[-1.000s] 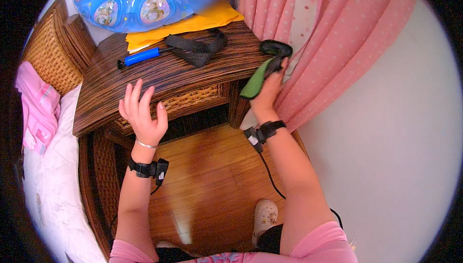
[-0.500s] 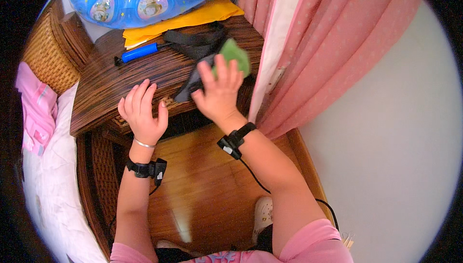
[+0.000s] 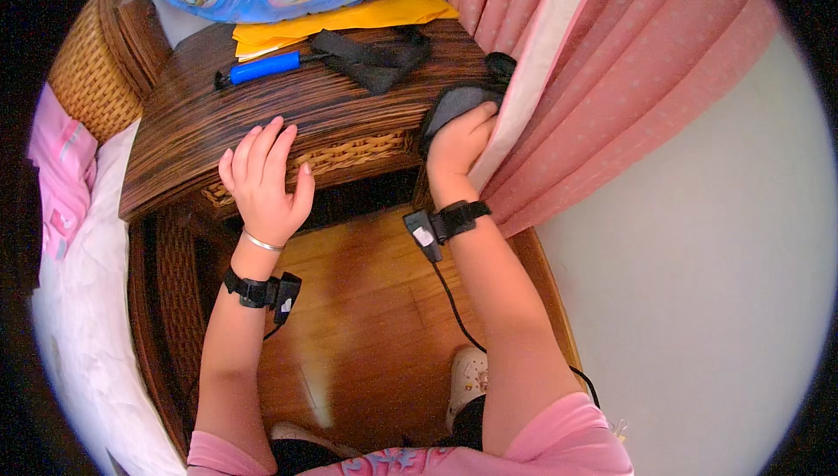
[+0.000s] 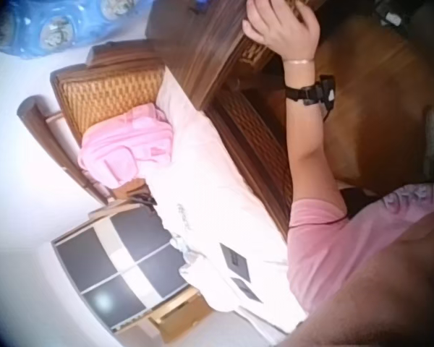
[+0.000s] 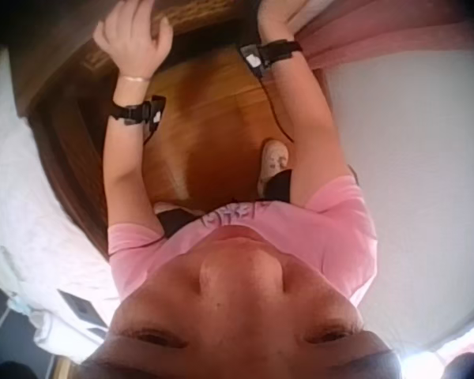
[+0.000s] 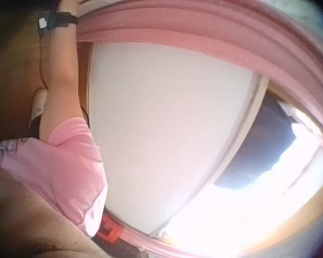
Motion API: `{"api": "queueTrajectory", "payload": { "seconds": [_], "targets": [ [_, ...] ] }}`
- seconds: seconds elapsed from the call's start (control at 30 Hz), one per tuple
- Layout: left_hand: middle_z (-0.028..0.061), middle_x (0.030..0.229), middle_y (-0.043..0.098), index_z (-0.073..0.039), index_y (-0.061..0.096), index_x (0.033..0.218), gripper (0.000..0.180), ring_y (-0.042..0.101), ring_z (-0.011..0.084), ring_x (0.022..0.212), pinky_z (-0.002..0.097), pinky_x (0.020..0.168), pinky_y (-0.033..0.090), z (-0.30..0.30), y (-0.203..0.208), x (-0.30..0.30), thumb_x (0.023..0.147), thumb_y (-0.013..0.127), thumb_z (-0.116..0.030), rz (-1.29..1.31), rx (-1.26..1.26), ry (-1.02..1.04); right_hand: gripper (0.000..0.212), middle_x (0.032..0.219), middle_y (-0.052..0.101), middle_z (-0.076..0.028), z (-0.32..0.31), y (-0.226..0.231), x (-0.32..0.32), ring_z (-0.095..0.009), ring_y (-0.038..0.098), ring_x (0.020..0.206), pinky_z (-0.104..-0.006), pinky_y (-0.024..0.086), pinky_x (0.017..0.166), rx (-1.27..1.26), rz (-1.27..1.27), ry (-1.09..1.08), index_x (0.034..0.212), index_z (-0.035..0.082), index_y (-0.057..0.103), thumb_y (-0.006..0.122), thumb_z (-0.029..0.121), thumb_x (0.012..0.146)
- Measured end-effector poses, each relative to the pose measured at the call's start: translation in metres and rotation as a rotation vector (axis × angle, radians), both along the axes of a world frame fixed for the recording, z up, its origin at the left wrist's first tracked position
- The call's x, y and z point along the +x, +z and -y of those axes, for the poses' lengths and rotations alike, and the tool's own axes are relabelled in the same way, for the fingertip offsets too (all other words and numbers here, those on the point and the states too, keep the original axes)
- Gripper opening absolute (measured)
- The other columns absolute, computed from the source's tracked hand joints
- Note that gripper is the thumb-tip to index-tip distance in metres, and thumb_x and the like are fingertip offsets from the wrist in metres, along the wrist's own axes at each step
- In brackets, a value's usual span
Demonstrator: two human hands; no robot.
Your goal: The person wipes the side of a wicker bed frame and then a wooden nightstand using a green cloth. They move along the bed and nightstand, wiping various surfaces including the top and sides.
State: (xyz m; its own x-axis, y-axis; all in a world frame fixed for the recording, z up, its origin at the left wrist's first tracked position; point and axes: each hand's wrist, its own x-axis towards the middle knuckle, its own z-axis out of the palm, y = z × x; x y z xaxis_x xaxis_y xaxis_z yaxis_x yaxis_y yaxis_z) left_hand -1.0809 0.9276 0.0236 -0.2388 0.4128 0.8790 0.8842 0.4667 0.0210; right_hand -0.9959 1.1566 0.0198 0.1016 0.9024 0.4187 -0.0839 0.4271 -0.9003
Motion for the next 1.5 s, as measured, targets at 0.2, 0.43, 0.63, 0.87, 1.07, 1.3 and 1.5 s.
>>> {"api": "queueTrajectory", "payload": {
  "seconds": [0.2, 0.43, 0.63, 0.87, 1.07, 1.3, 1.5],
  "targets": [
    [0.0057, 0.133, 0.059, -0.012, 0.063, 0.125, 0.045, 0.049, 0.0258, 0.124, 0.0444, 0.108, 0.025, -0.007, 0.004, 0.002, 0.082, 0.065, -0.024, 0.004, -0.006, -0.040, 0.033, 0.121, 0.050, -0.039, 0.009, -0.087, -0.024, -0.048, 0.049, 0.115, -0.0495, 0.037, 0.100, 0.255, 0.235, 0.009, 0.118, -0.013, 0.046, 0.039, 0.014, 0.101],
    [0.0053, 0.133, 0.058, -0.013, 0.062, 0.126, 0.048, 0.050, 0.0247, 0.122, 0.0450, 0.106, 0.028, 0.004, 0.008, 0.003, 0.080, 0.067, -0.024, 0.023, -0.060, -0.037, 0.025, 0.081, 0.060, -0.031, 0.034, -0.098, -0.004, -0.049, 0.058, 0.076, -0.0535, 0.047, 0.065, 0.254, 0.482, 0.213, 0.084, -0.010, 0.056, 0.044, 0.010, 0.093],
    [0.0058, 0.134, 0.058, -0.013, 0.061, 0.128, 0.048, 0.049, 0.0261, 0.124, 0.0454, 0.107, 0.026, 0.002, 0.005, 0.001, 0.082, 0.065, -0.024, 0.016, -0.048, -0.027, 0.030, 0.087, 0.057, -0.034, 0.020, -0.080, -0.007, -0.049, 0.055, 0.081, -0.0533, 0.045, 0.076, 0.432, 0.581, 0.240, 0.093, -0.015, 0.053, 0.046, 0.015, 0.094],
    [0.0086, 0.135, 0.057, -0.011, 0.060, 0.128, 0.047, 0.047, 0.0280, 0.126, 0.0478, 0.108, 0.026, 0.001, 0.004, 0.007, 0.083, 0.064, -0.023, 0.025, -0.032, 0.003, 0.023, 0.107, 0.051, -0.032, 0.022, -0.102, 0.014, -0.049, 0.046, 0.101, -0.0554, 0.035, 0.092, 0.512, 0.619, 0.401, 0.101, -0.009, 0.052, 0.054, 0.008, 0.086],
    [0.0158, 0.133, 0.055, -0.008, 0.059, 0.126, 0.045, 0.061, 0.0317, 0.105, 0.0412, 0.088, 0.048, -0.028, -0.034, 0.038, 0.083, 0.064, -0.015, 0.280, -0.065, -0.533, 0.035, 0.117, 0.056, -0.025, 0.020, -0.100, 0.040, -0.047, 0.050, 0.110, -0.0542, 0.038, 0.097, 0.855, 0.815, 0.501, 0.120, 0.003, 0.058, 0.063, 0.015, 0.086],
    [0.0255, 0.109, 0.065, 0.000, 0.058, 0.120, 0.035, 0.065, 0.0411, 0.090, 0.0428, 0.076, 0.053, -0.099, -0.047, 0.041, 0.091, 0.061, -0.019, 1.072, 0.038, -0.754, 0.027, 0.107, 0.061, -0.018, 0.011, -0.056, 0.066, -0.038, 0.059, 0.099, -0.0469, 0.048, 0.084, 1.184, 0.662, 0.568, 0.100, 0.002, 0.064, 0.069, 0.010, 0.074],
    [0.0248, 0.088, 0.068, 0.001, 0.062, 0.112, 0.031, 0.067, 0.0399, 0.081, 0.0418, 0.071, 0.052, -0.107, -0.072, 0.040, 0.095, 0.059, -0.025, 1.172, 0.118, -0.557, 0.036, 0.097, 0.060, -0.013, -0.035, -0.030, 0.099, -0.026, 0.059, 0.086, -0.0340, 0.049, 0.073, 0.799, 0.453, 0.234, 0.105, 0.001, 0.058, 0.077, 0.011, 0.076]
  ]
}}
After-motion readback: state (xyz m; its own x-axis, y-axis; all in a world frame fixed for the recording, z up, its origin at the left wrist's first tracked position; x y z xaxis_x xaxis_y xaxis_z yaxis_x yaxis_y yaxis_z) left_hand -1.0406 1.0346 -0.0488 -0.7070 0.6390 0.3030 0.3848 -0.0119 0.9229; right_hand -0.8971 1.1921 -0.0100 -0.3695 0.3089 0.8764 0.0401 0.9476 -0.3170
